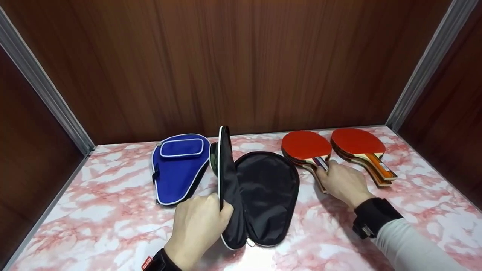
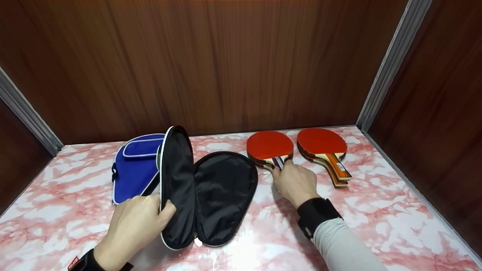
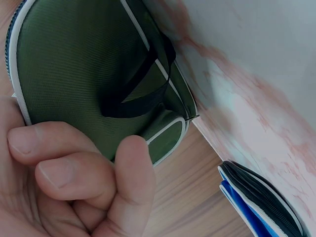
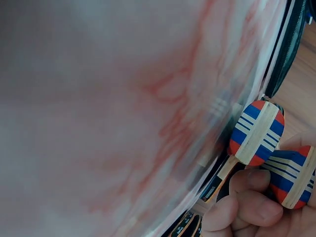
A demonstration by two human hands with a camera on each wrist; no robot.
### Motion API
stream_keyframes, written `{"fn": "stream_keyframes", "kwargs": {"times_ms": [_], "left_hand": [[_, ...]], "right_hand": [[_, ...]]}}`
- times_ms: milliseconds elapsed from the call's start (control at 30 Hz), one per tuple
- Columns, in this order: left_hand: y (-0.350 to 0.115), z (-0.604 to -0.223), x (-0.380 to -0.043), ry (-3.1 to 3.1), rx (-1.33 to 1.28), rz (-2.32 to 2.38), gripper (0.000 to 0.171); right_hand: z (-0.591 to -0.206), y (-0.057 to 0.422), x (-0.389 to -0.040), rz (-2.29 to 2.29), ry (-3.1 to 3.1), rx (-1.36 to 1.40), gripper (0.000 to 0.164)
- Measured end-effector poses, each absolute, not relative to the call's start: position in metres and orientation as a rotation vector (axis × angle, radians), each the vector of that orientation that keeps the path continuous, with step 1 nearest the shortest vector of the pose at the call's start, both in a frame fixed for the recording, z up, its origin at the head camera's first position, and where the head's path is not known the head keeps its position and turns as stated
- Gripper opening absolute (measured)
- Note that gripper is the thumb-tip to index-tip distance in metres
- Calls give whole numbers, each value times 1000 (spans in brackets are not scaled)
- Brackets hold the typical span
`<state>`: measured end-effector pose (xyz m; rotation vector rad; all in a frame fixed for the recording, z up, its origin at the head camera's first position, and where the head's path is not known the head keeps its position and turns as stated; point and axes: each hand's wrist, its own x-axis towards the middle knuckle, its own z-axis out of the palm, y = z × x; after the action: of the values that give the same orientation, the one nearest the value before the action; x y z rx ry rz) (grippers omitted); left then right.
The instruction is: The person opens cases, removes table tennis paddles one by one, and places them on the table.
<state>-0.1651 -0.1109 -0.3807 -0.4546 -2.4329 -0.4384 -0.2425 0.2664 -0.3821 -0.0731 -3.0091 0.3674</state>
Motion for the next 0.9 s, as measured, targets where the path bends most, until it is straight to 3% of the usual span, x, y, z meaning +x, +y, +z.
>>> {"fn": "stream_keyframes", "kwargs": {"times_ms": [900], "left_hand": [[-109, -379, -165, -2383, -460, -479, 38]], "right_hand": [[-373, 262, -241, 210, -3089, -68, 38]]}}
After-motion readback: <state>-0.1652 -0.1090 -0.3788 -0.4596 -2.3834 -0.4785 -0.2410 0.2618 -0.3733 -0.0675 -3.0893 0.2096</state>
